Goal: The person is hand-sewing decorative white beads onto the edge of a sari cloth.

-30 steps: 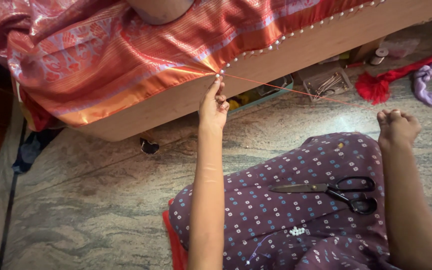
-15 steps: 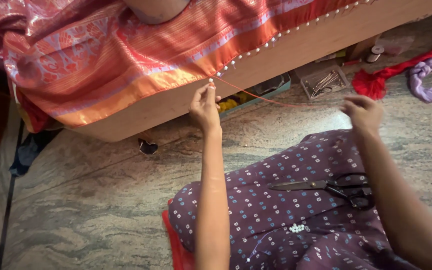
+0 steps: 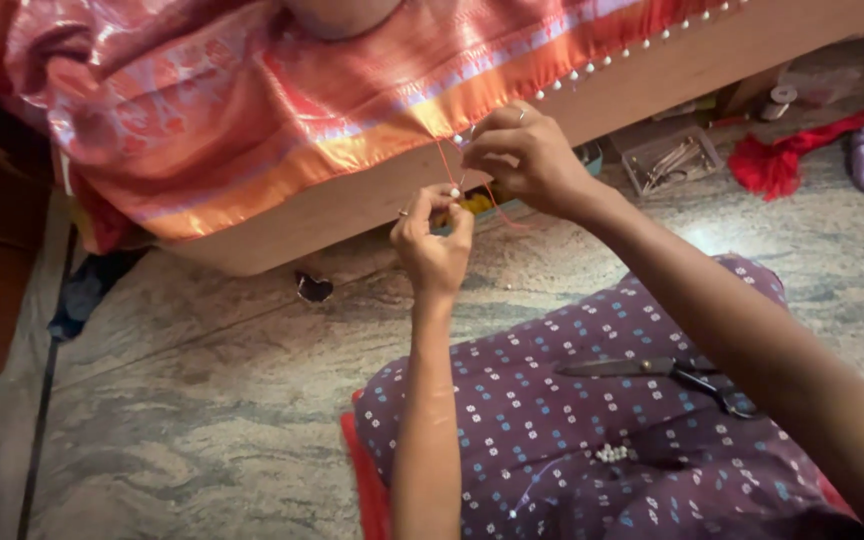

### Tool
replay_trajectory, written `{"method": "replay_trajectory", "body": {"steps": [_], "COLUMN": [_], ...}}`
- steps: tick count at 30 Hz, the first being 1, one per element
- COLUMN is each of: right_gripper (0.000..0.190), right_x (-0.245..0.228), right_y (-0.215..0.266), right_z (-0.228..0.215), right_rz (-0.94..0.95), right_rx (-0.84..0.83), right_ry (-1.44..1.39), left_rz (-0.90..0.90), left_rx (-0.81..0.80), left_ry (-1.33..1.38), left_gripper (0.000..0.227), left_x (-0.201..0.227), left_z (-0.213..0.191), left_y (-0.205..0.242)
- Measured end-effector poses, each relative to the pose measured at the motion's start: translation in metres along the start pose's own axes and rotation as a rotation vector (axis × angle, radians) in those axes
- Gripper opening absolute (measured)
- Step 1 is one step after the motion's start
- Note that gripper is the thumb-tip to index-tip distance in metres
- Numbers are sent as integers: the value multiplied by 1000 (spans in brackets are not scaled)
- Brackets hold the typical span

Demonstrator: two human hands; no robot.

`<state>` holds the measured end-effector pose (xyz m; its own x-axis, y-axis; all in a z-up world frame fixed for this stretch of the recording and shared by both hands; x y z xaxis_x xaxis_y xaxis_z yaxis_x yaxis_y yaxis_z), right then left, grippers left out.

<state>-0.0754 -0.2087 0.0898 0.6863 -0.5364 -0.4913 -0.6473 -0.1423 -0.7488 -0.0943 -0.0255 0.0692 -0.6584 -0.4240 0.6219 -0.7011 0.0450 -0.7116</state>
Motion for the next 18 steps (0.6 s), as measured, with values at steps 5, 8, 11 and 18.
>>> {"method": "replay_trajectory", "body": {"steps": [5,8,11,18], "right_gripper": [9,12,13,15], "right_x": [-2,-5,-12,-37], "right_y": [-11,-14,-19,-27], "right_z": [13,15,12,-7], "right_rz": [-59,-90,-123,43], "right_rx": [-75,-83,-103,-242], "right_ry": [-1,-14,-46,-214], "left_rz": [-81,-94,-56,-166], "left_rx": [-16,-17,9,-27], "left_ry": [45,29,71,389], "left_gripper": [5,7,6,2], "left_x": [-2,0,0,-8], "left_z": [-7,-10,-13,-9], "left_y": [-3,-5,-5,-7]}}
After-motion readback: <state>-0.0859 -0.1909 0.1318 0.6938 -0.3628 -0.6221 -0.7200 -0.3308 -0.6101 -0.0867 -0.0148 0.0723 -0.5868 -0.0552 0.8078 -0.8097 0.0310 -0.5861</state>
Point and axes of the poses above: each hand's wrist, its own y-axis away from the middle knuckle, its own z-axis out of the palm, x = y × z, the point moved 3 cm from there along -y, towards the middle knuckle, and after that the axes turned 1 degree about -y, right-handed, at the moved point
